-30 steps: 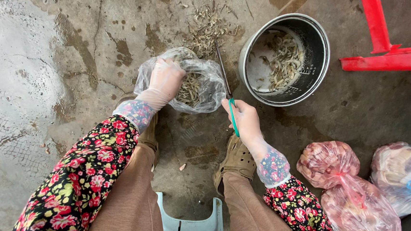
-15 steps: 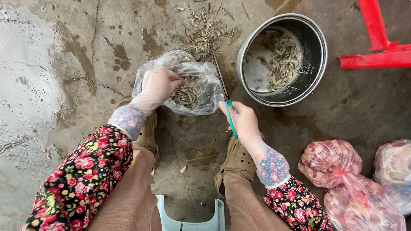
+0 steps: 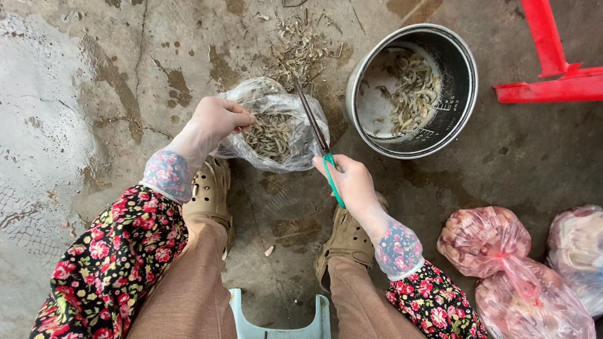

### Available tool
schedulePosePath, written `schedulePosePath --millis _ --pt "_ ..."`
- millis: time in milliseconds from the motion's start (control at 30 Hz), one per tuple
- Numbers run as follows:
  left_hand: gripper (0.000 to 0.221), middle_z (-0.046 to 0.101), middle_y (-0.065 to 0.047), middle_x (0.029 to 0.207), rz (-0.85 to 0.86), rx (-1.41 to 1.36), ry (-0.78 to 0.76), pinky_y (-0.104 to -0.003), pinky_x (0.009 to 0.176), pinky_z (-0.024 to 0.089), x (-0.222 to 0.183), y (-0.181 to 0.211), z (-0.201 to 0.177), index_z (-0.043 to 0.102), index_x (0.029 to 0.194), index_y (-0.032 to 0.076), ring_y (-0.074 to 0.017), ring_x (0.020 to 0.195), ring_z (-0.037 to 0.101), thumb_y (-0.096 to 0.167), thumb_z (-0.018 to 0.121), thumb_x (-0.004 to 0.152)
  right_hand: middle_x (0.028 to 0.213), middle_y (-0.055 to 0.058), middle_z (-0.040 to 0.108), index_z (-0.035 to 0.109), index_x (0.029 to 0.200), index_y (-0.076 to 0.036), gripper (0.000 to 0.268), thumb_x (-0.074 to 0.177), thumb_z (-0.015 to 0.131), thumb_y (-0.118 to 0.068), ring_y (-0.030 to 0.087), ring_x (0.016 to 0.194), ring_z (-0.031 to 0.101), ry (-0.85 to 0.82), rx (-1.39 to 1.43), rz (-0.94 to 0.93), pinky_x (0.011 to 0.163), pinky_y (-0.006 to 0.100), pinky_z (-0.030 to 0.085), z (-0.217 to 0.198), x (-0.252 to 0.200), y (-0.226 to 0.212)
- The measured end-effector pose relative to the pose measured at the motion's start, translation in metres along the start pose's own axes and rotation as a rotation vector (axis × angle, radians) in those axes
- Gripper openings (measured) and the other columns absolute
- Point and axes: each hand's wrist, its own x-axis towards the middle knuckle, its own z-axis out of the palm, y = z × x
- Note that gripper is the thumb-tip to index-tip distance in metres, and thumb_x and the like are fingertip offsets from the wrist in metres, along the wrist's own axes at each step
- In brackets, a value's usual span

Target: The person trims dried fish with scissors, placing the cut pieces into a metal bowl.

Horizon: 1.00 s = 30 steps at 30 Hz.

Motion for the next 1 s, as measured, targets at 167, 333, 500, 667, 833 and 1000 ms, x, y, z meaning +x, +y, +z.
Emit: schedulePosePath --millis 167,333,500,667,833,1000 --pt "0.014 0.077 -0.003 0.083 -0.086 -0.054 -0.068 -0.025 0.060 0.048 -0.008 0.012 -0.008 0.080 0.094 0.006 -0.0084 0.069 0.066 0.010 0.082 0.081 0.057 0.004 0.058 0.077 0.098 -0.006 0.047 0.088 0.071 -0.051 0.013 0.050 0.058 0.000 -0.042 -0.015 0.050 0.031 0.046 -0.001 -0.001 -0.002" --pt "0.014 0.079 -0.001 0.088 -0.128 -0.182 -0.105 -0.023 0.063 0.049 -0.017 0.025 -0.004 0.081 0.097 0.007 -0.0064 0.072 0.066 0.014 0.081 0.085 0.065 -0.001 0.060 0.077 0.104 -0.006 0.042 0.090 0.072 -0.045 0.008 0.057 0.055 -0.100 0.092 -0.071 0.053 0.029 0.046 0.000 -0.001 0.009" --pt "0.012 0.079 -0.003 0.090 -0.153 -0.431 -0.108 -0.023 0.067 0.053 -0.015 0.039 -0.007 0.077 0.097 0.006 -0.0081 0.075 0.070 0.010 0.079 0.086 0.078 -0.002 0.065 0.070 0.117 -0.005 0.052 0.089 0.070 -0.049 0.008 0.064 0.058 -0.205 0.122 -0.126 0.061 0.028 0.052 0.002 0.006 0.028" --pt "0.016 0.078 -0.005 0.091 0.017 -0.442 -0.004 -0.023 0.067 0.052 -0.011 0.060 -0.008 0.077 0.099 0.004 -0.0099 0.077 0.069 0.005 0.081 0.083 0.092 -0.001 0.061 0.058 0.132 -0.002 0.069 0.093 0.063 -0.059 0.008 0.082 0.058 -0.392 0.214 -0.306 0.080 0.030 0.053 0.004 0.010 0.047" --pt "0.042 0.077 -0.009 0.092 0.228 -0.488 0.136 -0.025 0.079 0.063 -0.023 0.083 0.006 0.070 0.117 -0.005 -0.0142 0.082 0.074 -0.012 0.077 0.076 0.085 -0.001 0.053 0.056 0.134 -0.002 0.079 0.093 0.052 -0.069 0.012 0.080 0.055 -0.422 0.257 -0.278 0.079 0.032 0.050 0.008 0.009 0.048" --pt "0.045 0.077 -0.010 0.092 0.223 -0.370 0.157 -0.025 0.081 0.061 -0.029 0.089 0.018 0.068 0.121 -0.006 -0.0145 0.083 0.074 -0.012 0.076 0.077 0.089 -0.002 0.056 0.056 0.135 -0.002 0.075 0.093 0.059 -0.064 0.011 0.082 0.055 -0.404 0.295 -0.291 0.081 0.030 0.051 0.010 0.012 0.047"
